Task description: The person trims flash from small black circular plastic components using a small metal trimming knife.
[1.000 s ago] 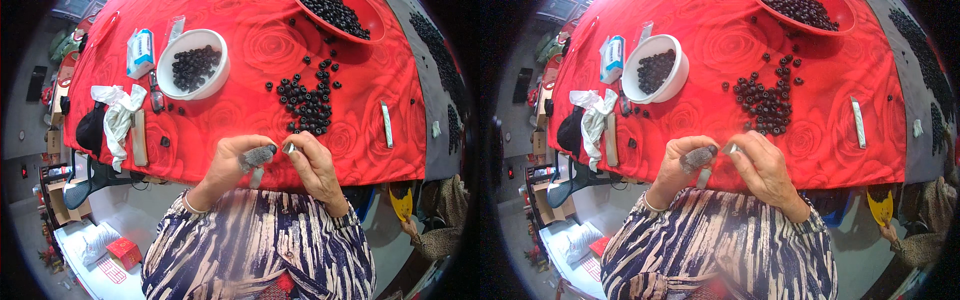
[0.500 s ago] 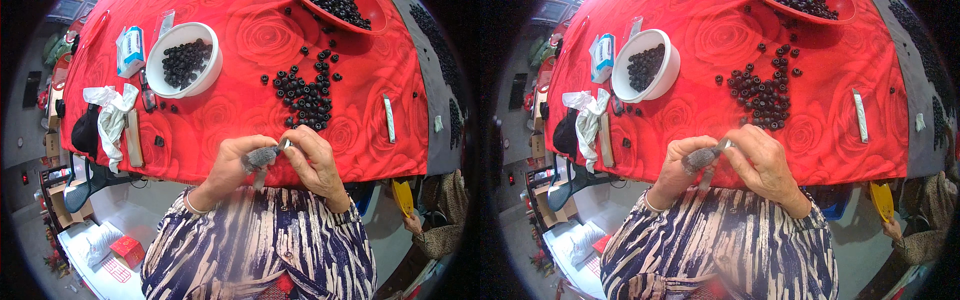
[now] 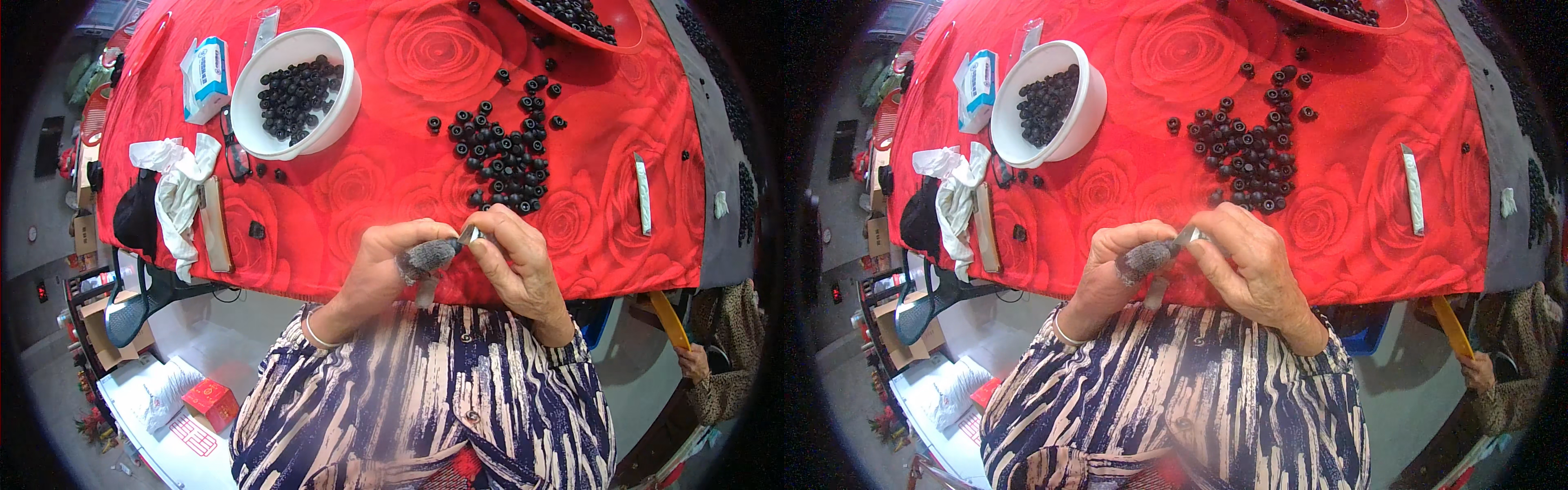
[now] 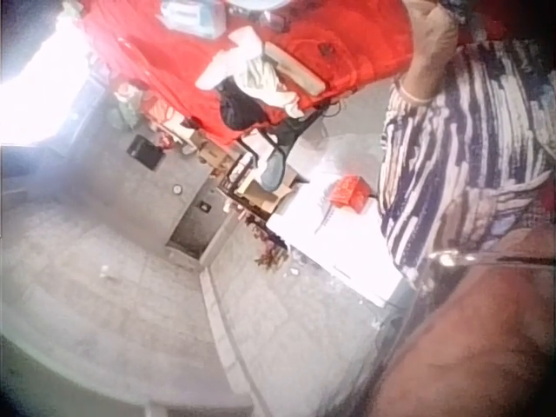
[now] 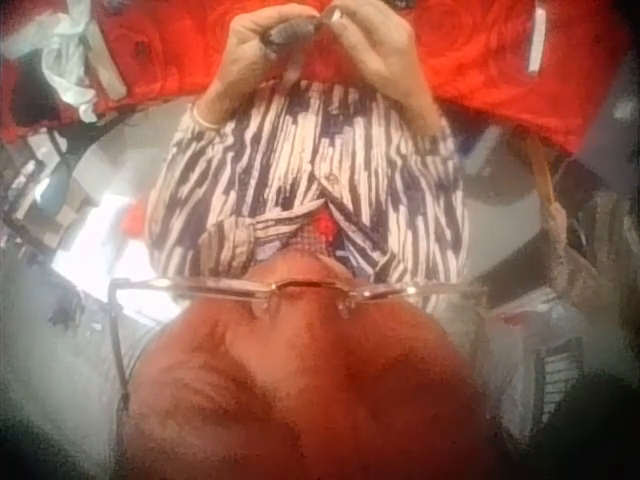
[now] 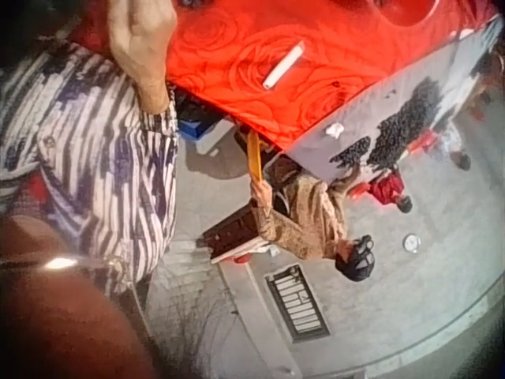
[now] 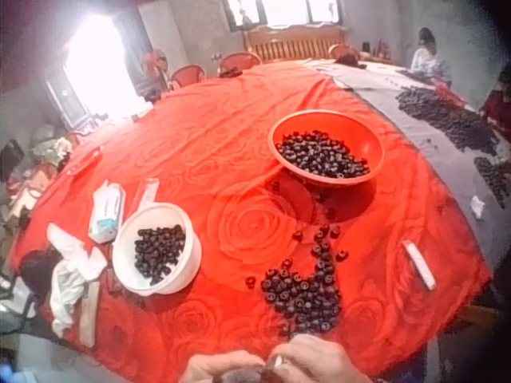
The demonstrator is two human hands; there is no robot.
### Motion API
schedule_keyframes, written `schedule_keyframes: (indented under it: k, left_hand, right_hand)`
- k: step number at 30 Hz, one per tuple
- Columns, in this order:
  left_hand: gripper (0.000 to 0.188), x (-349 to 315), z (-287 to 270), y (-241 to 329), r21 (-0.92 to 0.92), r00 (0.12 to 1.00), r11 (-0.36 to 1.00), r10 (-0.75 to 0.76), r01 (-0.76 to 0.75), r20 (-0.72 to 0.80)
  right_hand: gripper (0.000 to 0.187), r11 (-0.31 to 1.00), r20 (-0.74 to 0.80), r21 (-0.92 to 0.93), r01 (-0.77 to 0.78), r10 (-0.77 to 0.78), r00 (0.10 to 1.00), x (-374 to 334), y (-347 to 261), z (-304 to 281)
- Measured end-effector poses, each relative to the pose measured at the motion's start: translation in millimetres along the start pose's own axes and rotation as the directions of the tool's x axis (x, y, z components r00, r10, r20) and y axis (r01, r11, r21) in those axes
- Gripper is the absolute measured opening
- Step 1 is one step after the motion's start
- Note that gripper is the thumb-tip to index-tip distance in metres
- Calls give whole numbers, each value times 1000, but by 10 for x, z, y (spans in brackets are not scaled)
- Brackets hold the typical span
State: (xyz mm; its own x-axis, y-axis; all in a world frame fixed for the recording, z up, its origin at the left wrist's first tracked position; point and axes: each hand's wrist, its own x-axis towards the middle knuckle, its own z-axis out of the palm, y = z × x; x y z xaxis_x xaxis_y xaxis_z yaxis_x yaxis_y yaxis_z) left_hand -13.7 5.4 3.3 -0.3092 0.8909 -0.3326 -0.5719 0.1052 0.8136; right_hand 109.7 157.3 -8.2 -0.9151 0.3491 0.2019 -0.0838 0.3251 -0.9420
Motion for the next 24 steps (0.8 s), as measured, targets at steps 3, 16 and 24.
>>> schedule_keyframes:
  k: [3, 16, 24]
  left_hand:
    - [20, 14, 6, 17, -11, 1000, 1000, -19, 19, -7]
    - [25, 35, -27, 3, -7, 997, 997, -73, 73, -33]
    - [19, 51, -7, 39, -33, 987, 990, -140, 138, -78]
  right_hand:
    - [14, 999, -7, 10, -43, 43, 999, 6, 17, 4]
    - [14, 1000, 29, 4, 7, -7, 1000, 15, 117, 2]
    - [13, 1000, 94, 1, 30, -30, 995, 38, 113, -36]
